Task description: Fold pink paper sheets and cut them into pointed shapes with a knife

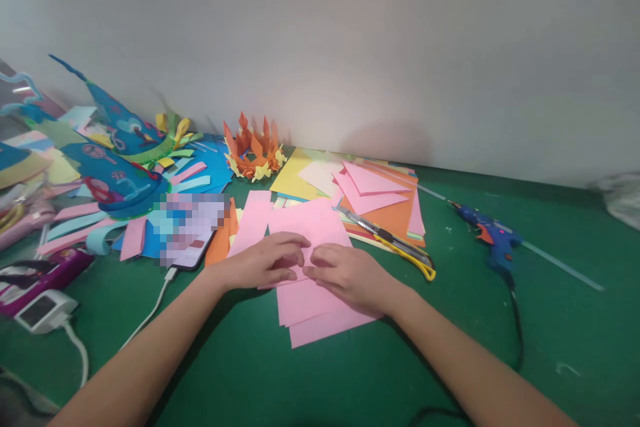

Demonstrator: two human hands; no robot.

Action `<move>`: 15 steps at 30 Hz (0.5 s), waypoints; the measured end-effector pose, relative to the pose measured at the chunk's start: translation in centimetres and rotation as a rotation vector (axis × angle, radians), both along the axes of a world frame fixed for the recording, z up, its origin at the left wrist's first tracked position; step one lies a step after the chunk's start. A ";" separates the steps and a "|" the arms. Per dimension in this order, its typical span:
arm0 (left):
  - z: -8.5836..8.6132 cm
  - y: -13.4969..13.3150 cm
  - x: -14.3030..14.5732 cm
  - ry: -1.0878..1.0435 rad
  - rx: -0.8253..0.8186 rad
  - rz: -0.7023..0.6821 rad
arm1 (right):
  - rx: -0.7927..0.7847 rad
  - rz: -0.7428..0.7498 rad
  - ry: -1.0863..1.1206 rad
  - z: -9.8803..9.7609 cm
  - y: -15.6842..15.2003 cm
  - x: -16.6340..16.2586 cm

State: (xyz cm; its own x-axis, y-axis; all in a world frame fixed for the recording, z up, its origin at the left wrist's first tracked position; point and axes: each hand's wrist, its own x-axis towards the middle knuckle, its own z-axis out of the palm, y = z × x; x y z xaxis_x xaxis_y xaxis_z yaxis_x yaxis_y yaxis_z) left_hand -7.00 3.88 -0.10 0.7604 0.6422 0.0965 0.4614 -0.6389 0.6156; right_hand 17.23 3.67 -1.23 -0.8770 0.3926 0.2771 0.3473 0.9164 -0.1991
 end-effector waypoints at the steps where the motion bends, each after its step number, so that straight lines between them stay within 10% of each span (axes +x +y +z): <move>1: 0.0 0.0 0.0 -0.003 0.006 -0.004 | -0.005 0.000 0.003 0.0 0.0 0.0; 15: -0.2 0.0 0.0 -0.026 0.003 -0.013 | 0.016 0.036 -0.035 0.6 0.0 0.1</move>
